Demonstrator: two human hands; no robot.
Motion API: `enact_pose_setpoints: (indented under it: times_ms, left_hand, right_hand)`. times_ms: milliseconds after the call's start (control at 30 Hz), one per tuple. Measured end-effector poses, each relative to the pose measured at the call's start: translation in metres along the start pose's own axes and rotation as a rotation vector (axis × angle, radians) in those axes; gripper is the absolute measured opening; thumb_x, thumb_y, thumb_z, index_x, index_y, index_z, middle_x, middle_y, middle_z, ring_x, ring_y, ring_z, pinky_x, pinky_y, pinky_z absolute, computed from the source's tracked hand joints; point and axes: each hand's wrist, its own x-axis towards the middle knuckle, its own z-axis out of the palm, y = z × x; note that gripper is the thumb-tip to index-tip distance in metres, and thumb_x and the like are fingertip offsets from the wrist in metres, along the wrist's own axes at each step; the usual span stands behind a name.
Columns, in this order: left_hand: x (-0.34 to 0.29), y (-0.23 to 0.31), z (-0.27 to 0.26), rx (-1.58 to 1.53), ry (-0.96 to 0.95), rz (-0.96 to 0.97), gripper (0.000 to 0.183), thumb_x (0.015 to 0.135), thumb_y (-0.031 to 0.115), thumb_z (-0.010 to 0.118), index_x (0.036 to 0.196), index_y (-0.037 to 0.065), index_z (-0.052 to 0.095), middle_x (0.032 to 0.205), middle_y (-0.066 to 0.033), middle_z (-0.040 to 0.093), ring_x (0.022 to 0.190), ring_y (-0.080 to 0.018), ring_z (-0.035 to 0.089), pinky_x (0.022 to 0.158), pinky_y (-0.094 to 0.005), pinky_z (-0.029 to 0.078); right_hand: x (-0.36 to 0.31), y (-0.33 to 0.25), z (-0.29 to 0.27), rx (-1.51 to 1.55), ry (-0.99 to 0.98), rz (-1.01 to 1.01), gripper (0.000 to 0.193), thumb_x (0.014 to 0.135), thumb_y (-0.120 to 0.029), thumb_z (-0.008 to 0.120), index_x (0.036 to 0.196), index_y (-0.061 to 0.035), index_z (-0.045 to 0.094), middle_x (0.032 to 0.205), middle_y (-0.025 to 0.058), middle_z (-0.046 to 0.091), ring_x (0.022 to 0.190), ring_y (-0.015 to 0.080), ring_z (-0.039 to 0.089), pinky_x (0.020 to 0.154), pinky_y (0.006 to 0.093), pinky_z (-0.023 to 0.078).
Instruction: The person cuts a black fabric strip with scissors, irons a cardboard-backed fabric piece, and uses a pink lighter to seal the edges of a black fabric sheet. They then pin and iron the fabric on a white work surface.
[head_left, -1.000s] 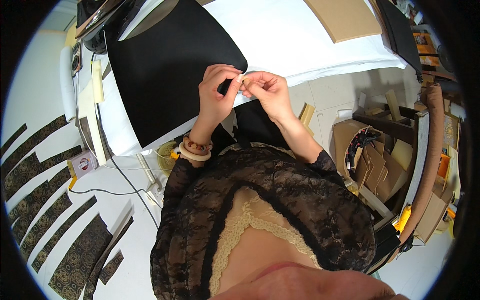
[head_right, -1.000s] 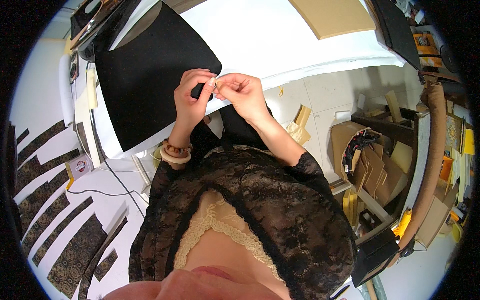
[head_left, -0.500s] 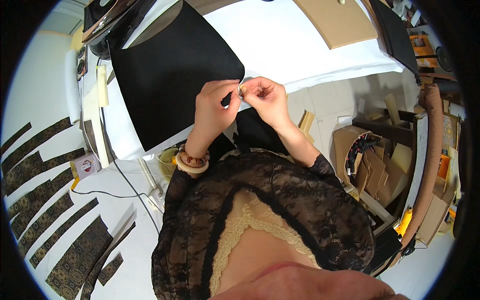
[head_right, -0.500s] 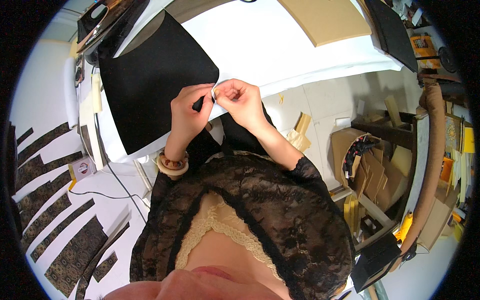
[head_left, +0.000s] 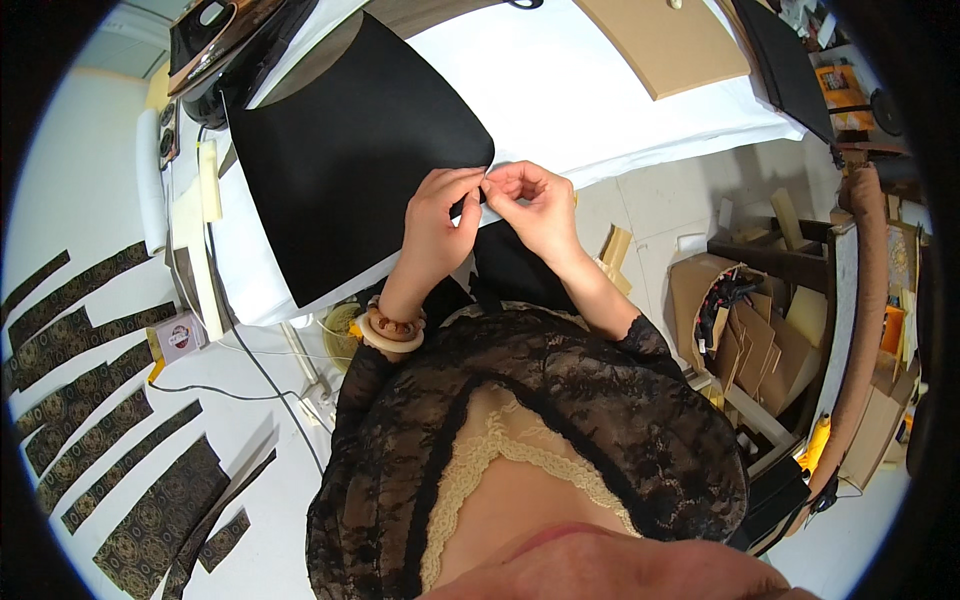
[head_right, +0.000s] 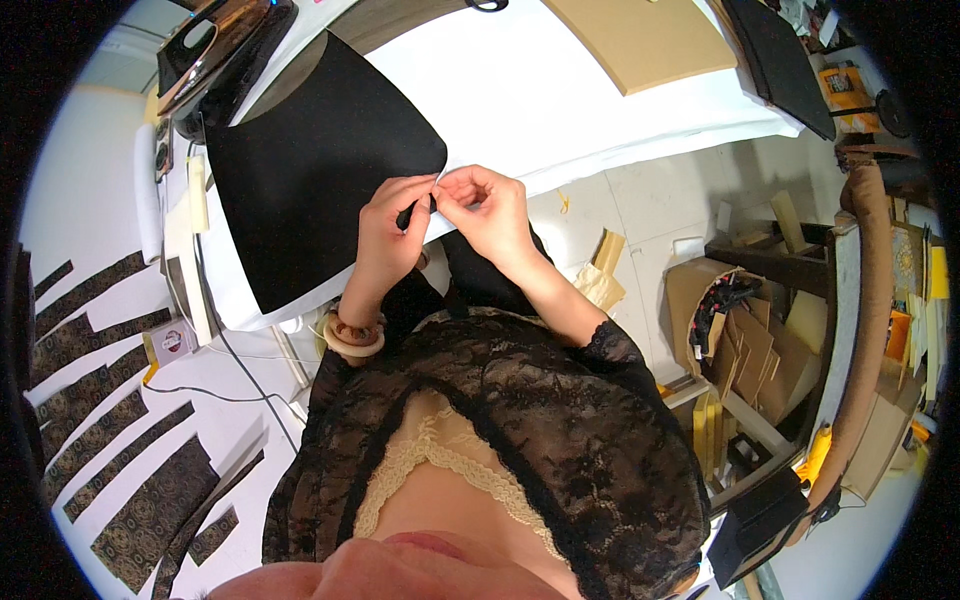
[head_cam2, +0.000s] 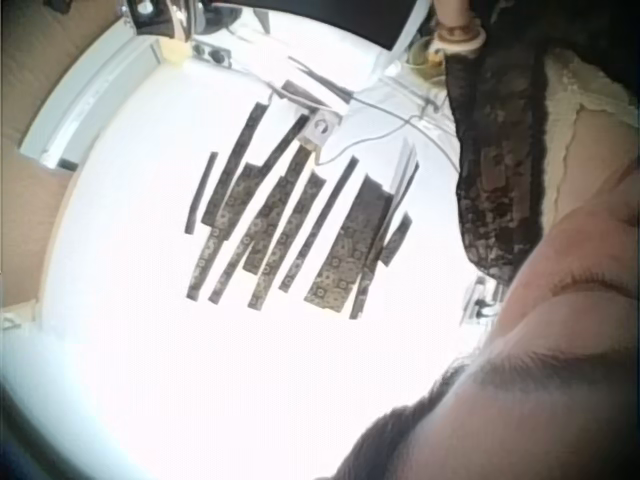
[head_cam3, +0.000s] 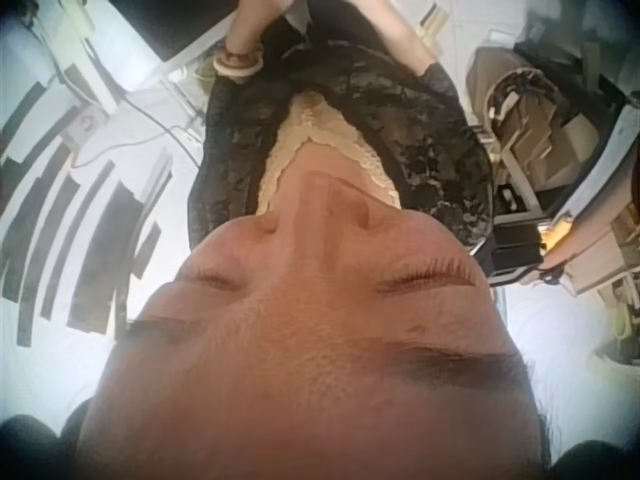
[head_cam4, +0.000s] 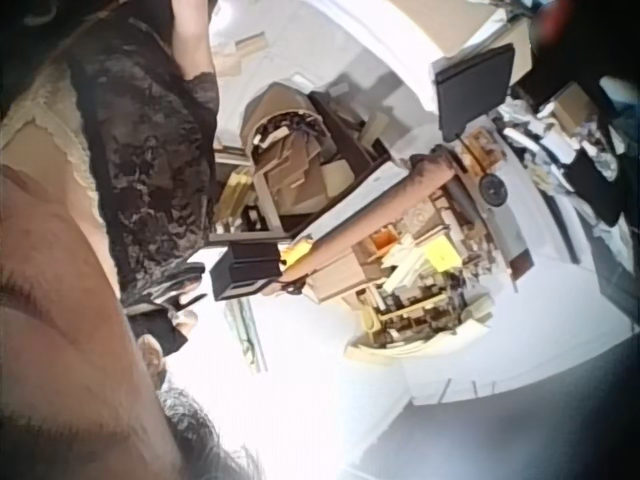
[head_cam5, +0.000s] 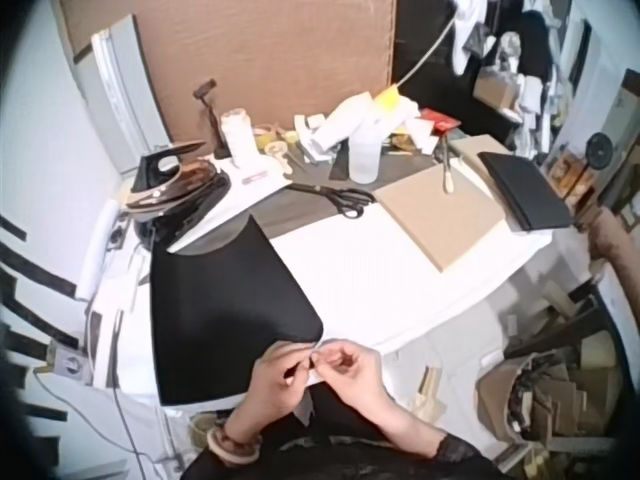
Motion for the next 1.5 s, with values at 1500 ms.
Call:
enact_pose_setpoints:
  times_ms: [1500]
  left_hand:
    - [-0.003,-0.005,0.006,0.043,0.058,0.003,0.015,0.083,0.001,0.062,0.096,-0.003,0.068,0.098,-0.0149,0.07,0.089,-0.0292,0.067,0.079,-0.0345,0.052]
  right_hand:
    - [0.003,0.003,-0.005,-0.013,-0.061,0.027,0.007,0.086,-0.002,0.067,0.09,0.0031,0.069,0.078,0.0024,0.069,0.069,0.0041,0.061,0.063,0.0201,0.05]
